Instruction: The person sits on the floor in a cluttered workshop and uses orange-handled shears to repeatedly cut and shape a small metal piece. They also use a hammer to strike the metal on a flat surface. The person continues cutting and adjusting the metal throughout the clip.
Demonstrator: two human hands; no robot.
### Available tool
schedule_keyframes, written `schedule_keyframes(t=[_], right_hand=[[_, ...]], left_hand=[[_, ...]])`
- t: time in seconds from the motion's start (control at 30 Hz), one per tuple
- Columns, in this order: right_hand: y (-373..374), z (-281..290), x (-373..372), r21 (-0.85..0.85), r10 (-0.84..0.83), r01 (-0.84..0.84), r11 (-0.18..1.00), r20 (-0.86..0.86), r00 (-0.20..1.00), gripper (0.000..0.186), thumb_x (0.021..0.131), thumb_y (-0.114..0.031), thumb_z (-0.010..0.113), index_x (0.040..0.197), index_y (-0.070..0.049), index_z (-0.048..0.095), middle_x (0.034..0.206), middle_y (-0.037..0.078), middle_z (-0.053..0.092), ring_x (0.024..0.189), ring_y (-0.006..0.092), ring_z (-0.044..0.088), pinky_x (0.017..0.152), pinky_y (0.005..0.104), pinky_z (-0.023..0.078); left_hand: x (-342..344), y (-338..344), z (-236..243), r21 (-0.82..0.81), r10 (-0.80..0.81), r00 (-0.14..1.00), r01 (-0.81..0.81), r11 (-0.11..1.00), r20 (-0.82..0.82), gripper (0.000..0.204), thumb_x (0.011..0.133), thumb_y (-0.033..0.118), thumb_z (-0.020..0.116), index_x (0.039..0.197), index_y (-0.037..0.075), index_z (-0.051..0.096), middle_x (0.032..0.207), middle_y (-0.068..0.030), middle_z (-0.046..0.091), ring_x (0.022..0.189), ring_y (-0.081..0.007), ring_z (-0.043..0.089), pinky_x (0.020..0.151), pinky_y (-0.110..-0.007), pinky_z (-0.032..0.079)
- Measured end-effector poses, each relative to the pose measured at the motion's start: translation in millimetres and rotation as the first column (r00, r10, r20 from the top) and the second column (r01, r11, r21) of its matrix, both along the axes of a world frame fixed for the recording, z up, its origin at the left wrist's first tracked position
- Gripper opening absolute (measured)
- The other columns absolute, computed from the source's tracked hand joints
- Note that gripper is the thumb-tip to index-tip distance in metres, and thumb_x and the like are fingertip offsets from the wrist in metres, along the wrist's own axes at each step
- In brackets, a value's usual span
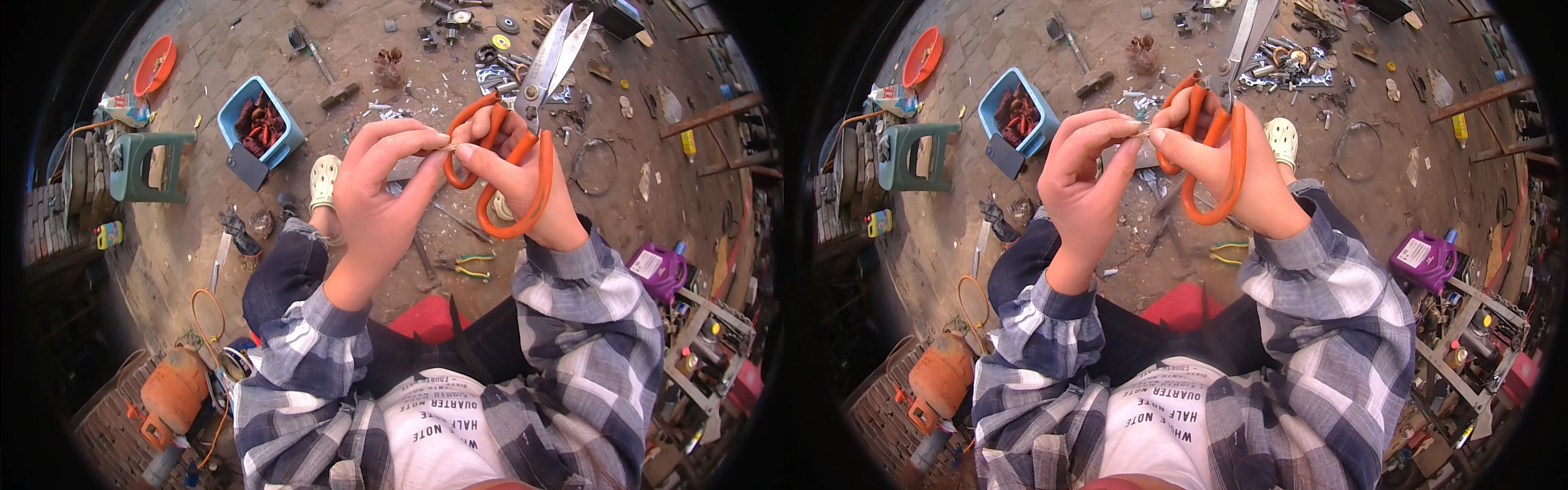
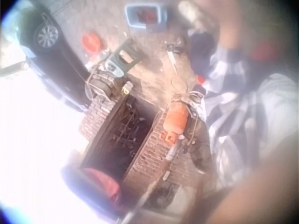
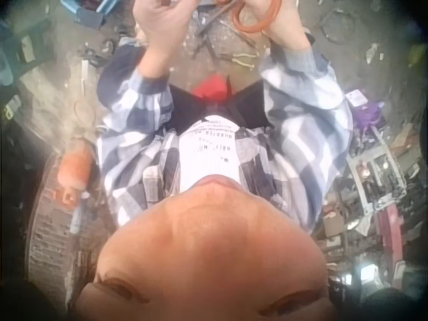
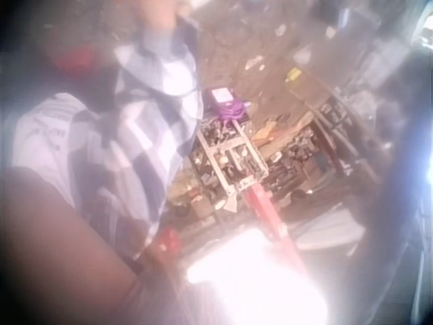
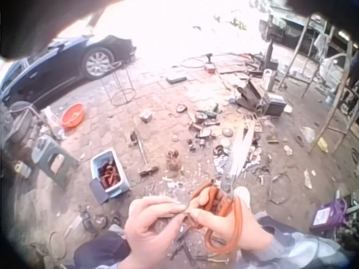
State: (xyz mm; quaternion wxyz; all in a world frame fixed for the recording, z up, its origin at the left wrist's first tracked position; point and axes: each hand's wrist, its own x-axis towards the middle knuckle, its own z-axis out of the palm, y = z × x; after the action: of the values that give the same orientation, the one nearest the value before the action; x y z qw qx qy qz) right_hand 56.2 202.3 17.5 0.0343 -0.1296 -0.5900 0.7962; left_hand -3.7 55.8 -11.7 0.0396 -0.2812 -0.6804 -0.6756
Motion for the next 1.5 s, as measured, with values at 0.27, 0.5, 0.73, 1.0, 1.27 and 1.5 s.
schedule_keyframes(t=[0.27,0.5,0.73,1.0,1.27,1.5], right_hand=[[-1.9,-4.4,-1.1,-0.055,-0.035,0.03,0.998,-0.085,0.996,0.018,0.081,-0.001,0.064,0.089,-0.003,0.047,0.092,0.004,0.056,0.082,0.0097,0.052,0.074,0.0248,0.044],[2.1,-11.0,-3.6,0.128,0.042,-0.01,0.992,-0.251,0.967,0.02,0.08,0.002,0.061,0.084,-0.004,0.043,0.089,0.004,0.053,0.079,0.0089,0.047,0.072,0.0235,0.041],[-4.0,-8.8,-3.5,0.152,0.02,0.016,0.988,-0.235,0.972,0.02,0.081,-0.001,0.063,0.083,-0.004,0.043,0.086,0.004,0.051,0.075,0.0086,0.045,0.069,0.023,0.039],[-4.0,-16.1,-3.1,0.858,0.063,0.179,0.482,-0.237,0.969,0.054,0.068,-0.025,0.081,0.1,0.0,0.046,0.089,0.011,0.049,0.082,0.0236,0.048,0.072,0.0339,0.04],[-12.5,-12.6,1.5,0.896,0.139,0.001,0.445,-0.07,0.988,0.055,0.068,-0.024,0.079,0.098,0.001,0.041,0.092,0.015,0.044,0.085,0.0315,0.045,0.077,0.0383,0.039],[2.5,-26.5,-0.9,0.811,0.062,-0.084,0.579,0.059,0.996,0.061,0.072,-0.039,0.077,0.096,0.005,0.043,0.087,0.019,0.048,0.08,0.0321,0.05,0.07,0.0395,0.042]], left_hand=[[-3.1,-2.5,-0.2,-0.077,-0.032,0.993,0.024,0.997,-0.112,0.022,0.071,-0.006,0.07,0.09,0.004,0.067,0.093,-0.0075,0.062,0.084,-0.018,0.061,0.072,-0.028,0.049],[2.9,-0.3,7.2,0.184,-0.222,0.928,0.172,0.968,0.3,0.018,0.079,-0.006,0.065,0.097,-0.003,0.062,0.097,-0.0061,0.06,0.09,-0.014,0.06,0.081,-0.025,0.05],[5.5,-3.4,9.3,0.347,-0.297,0.782,0.11,0.931,0.547,0.016,0.082,-0.006,0.063,0.098,-0.003,0.061,0.098,-0.0049,0.06,0.09,-0.0108,0.059,0.079,-0.022,0.048],[-0.9,-7.3,4.5,0.243,-0.044,0.913,-0.062,0.968,0.406,0.011,0.082,-0.008,0.063,0.091,-0.002,0.059,0.096,-0.0054,0.06,0.088,-0.0092,0.058,0.076,-0.021,0.047],[-1.4,-7.7,5.5,0.252,-0.008,0.932,-0.089,0.964,0.362,0.012,0.079,-0.012,0.062,0.087,-0.003,0.058,0.096,-0.0072,0.059,0.09,-0.0122,0.058,0.081,-0.025,0.047],[3.9,-9.3,9.2,0.183,-0.086,0.988,0.061,0.981,0.131,0.016,0.077,-0.011,0.063,0.087,0.0,0.06,0.099,-0.011,0.058,0.095,-0.0166,0.059,0.084,-0.027,0.048]])
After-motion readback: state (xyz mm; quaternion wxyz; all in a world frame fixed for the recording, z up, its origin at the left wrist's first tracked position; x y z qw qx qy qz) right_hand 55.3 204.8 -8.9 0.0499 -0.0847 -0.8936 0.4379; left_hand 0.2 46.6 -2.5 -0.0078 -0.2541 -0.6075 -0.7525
